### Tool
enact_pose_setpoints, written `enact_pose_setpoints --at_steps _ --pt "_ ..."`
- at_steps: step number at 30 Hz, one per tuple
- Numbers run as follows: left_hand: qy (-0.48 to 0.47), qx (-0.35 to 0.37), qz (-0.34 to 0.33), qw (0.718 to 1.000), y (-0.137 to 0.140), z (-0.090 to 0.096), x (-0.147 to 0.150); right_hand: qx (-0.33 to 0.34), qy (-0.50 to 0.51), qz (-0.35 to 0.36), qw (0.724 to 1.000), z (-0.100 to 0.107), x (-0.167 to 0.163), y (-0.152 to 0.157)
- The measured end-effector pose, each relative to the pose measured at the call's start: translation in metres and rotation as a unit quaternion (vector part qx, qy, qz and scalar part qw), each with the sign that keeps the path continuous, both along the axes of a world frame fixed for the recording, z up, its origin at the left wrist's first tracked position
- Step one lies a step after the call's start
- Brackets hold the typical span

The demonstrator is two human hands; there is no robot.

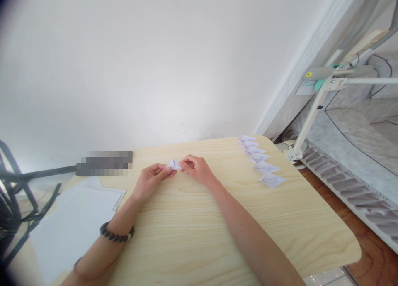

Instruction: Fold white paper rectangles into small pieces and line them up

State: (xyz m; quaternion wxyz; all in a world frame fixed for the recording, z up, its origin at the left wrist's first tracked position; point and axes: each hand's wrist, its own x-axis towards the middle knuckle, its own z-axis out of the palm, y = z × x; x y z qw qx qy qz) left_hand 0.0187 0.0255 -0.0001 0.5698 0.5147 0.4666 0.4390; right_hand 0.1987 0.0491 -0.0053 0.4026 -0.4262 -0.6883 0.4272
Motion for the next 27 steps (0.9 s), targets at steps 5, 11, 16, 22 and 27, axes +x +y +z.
enact_pose_setpoints --at_steps 5,11,16,22,27 --pt "-0.019 -0.023 0.022 0.999 -0.0006 0.0011 0.0038 -0.004 0.000 -0.008 1.000 -0.0017 -0.0002 0.0007" --pt "-0.061 -0.041 0.063 0.995 -0.0012 0.0059 0.0066 -0.019 0.035 -0.029 0.999 -0.0029 -0.0055 0.0006" --pt "-0.070 -0.039 0.052 0.995 -0.0011 0.0034 0.0053 -0.035 0.068 -0.047 0.996 -0.0063 -0.0090 0.0023" --pt "0.072 0.069 0.014 0.995 -0.0004 -0.0017 0.0012 -0.067 0.107 -0.024 0.992 -0.0090 -0.0068 0.0059" --pt "0.228 0.283 0.018 0.931 0.0004 -0.0005 -0.0033 -0.094 0.116 0.006 0.989 -0.0038 -0.0014 0.0054"
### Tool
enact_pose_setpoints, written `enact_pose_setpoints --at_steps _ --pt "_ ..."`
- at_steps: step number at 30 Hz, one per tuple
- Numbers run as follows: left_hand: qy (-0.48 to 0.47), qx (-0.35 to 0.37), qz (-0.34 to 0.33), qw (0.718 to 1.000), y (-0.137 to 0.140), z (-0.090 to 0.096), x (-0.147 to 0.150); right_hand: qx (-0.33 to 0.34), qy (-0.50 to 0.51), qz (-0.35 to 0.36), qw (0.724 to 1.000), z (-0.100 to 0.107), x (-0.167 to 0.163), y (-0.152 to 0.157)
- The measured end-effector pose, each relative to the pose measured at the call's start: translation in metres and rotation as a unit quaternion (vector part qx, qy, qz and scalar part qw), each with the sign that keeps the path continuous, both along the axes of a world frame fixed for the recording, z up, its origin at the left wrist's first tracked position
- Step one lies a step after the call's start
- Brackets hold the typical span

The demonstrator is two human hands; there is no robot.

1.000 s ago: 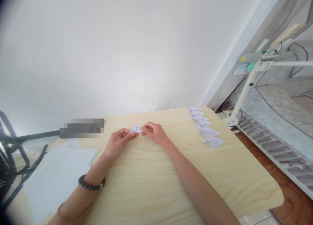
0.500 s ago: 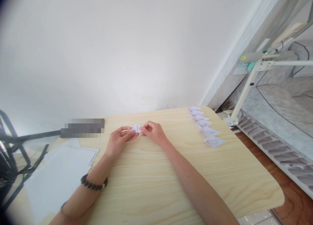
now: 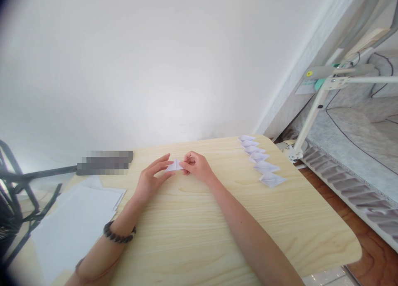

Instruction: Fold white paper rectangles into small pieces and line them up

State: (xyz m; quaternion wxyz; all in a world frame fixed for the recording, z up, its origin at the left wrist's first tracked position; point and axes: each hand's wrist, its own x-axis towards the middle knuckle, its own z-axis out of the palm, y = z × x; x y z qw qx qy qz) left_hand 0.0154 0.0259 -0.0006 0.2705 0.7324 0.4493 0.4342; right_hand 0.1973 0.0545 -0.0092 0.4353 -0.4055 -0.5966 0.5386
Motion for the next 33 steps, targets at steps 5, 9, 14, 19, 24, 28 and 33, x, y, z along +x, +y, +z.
enact_pose_setpoints --at_steps 5,9,14,19,24,28,33 --pt "0.079 0.134 -0.019 0.988 0.001 -0.003 -0.003 0.006 -0.020 0.025 0.999 0.002 0.001 -0.001" --pt "0.087 0.164 0.020 0.982 0.003 -0.007 -0.004 0.082 -0.084 0.023 0.993 0.002 -0.002 -0.004" --pt "0.073 0.146 0.038 0.986 0.002 -0.003 -0.005 0.249 -0.148 -0.006 0.957 0.004 -0.007 -0.010" --pt "0.058 0.107 0.018 0.992 -0.001 0.004 -0.004 0.337 -0.193 -0.020 0.921 0.002 -0.008 -0.010" --pt "0.060 0.099 0.020 0.993 -0.002 0.004 -0.004 0.404 -0.243 -0.030 0.882 0.004 -0.010 -0.010" --pt "0.074 0.105 0.024 0.991 -0.001 0.002 -0.005 0.415 -0.261 -0.022 0.871 0.006 -0.011 -0.011" --pt "0.062 0.049 0.042 0.996 0.000 0.003 -0.004 0.399 -0.266 -0.034 0.877 0.007 -0.011 -0.010"
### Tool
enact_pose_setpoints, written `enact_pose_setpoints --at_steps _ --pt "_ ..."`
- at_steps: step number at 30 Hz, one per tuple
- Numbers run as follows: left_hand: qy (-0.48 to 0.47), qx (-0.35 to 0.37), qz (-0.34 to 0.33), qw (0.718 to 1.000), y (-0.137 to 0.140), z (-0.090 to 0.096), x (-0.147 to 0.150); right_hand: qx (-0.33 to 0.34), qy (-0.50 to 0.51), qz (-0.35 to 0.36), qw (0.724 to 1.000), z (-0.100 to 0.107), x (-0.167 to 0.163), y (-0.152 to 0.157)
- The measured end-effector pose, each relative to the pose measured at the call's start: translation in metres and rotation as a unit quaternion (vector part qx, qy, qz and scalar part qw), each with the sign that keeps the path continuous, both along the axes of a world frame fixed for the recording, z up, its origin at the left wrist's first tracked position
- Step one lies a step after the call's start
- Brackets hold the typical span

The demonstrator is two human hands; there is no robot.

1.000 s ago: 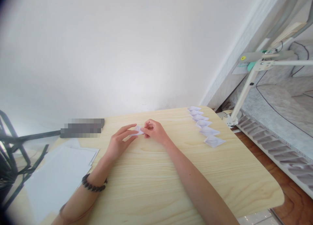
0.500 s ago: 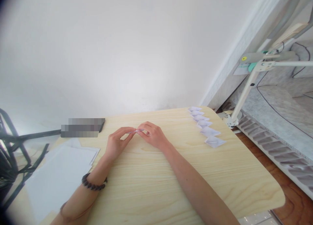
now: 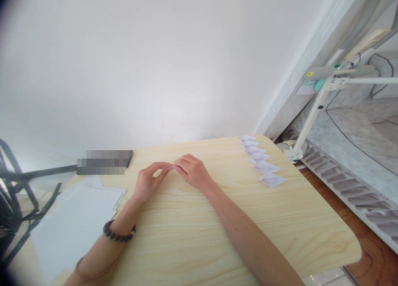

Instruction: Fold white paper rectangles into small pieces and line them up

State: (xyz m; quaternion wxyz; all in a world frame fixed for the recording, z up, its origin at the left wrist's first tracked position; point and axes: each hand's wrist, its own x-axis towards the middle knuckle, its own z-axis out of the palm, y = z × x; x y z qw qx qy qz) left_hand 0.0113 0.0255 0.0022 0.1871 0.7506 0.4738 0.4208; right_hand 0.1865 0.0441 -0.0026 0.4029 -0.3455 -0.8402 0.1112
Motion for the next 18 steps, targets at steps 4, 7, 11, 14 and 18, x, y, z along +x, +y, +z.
enact_pose_setpoints --at_steps 4,7,11,14,18 --pt "-0.020 -0.059 0.016 0.998 -0.0012 0.0023 -0.0001 -0.006 0.016 -0.016 1.000 -0.0028 0.0011 0.0024" --pt "-0.039 -0.079 0.030 0.996 -0.0022 0.0037 0.0000 -0.015 0.047 -0.031 0.998 -0.0065 0.0001 0.0046" --pt "-0.060 -0.098 0.036 0.993 -0.0029 0.0041 0.0005 -0.026 0.075 -0.029 0.996 -0.0096 -0.0006 0.0068" --pt "-0.086 -0.117 0.023 0.989 -0.0032 0.0039 0.0007 -0.047 0.086 -0.022 0.995 -0.0082 0.0007 0.0064" --pt "-0.116 -0.128 0.027 0.985 -0.0036 0.0034 0.0006 -0.107 0.102 -0.023 0.989 -0.0035 0.0016 0.0039"
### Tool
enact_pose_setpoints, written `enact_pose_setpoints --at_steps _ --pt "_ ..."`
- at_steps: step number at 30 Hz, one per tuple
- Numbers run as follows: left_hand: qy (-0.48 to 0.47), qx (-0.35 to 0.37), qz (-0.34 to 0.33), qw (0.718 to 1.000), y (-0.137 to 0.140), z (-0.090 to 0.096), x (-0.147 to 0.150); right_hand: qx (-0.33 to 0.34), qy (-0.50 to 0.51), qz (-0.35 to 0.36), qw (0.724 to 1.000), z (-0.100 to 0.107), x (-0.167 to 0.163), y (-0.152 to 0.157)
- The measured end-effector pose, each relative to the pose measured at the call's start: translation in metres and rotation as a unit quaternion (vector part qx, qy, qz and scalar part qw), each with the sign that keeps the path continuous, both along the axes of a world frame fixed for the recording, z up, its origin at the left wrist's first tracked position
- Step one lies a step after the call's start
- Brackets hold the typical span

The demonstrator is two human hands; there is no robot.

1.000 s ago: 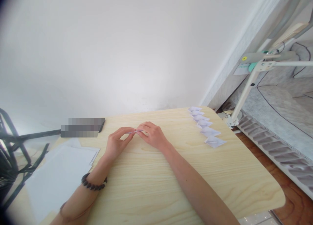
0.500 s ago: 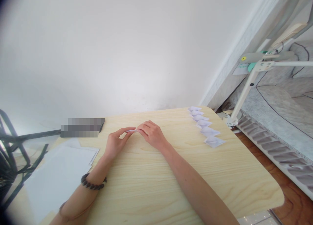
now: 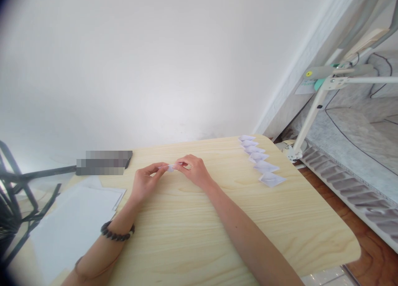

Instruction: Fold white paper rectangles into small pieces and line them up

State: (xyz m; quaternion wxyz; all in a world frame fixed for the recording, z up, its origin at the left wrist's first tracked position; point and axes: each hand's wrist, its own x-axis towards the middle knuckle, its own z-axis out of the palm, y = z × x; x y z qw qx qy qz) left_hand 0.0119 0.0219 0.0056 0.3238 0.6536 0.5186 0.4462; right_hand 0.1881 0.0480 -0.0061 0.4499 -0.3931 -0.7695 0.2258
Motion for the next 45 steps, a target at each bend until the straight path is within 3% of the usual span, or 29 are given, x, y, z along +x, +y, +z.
enact_pose_setpoints --at_steps 7,14,26,40,45 --pt "-0.071 -0.075 0.019 0.994 0.0027 -0.0015 0.0003 -0.081 0.044 -0.014 0.996 0.0009 -0.0028 -0.0001" --pt "-0.194 -0.119 -0.070 0.971 0.0041 -0.0033 0.0075 -0.128 0.088 -0.003 0.988 0.0027 -0.0009 -0.0011" --pt "-0.196 -0.170 -0.064 0.963 0.0058 -0.0048 0.0060 -0.125 0.076 -0.003 0.989 0.0005 -0.0022 -0.0009" --pt "-0.164 -0.104 -0.061 0.979 0.0087 -0.0071 0.0049 -0.138 0.043 0.016 0.989 0.0027 -0.0030 -0.0009" --pt "-0.164 -0.115 -0.057 0.978 0.0087 -0.0057 0.0045 -0.143 0.026 0.029 0.989 0.0003 -0.0027 -0.0011"
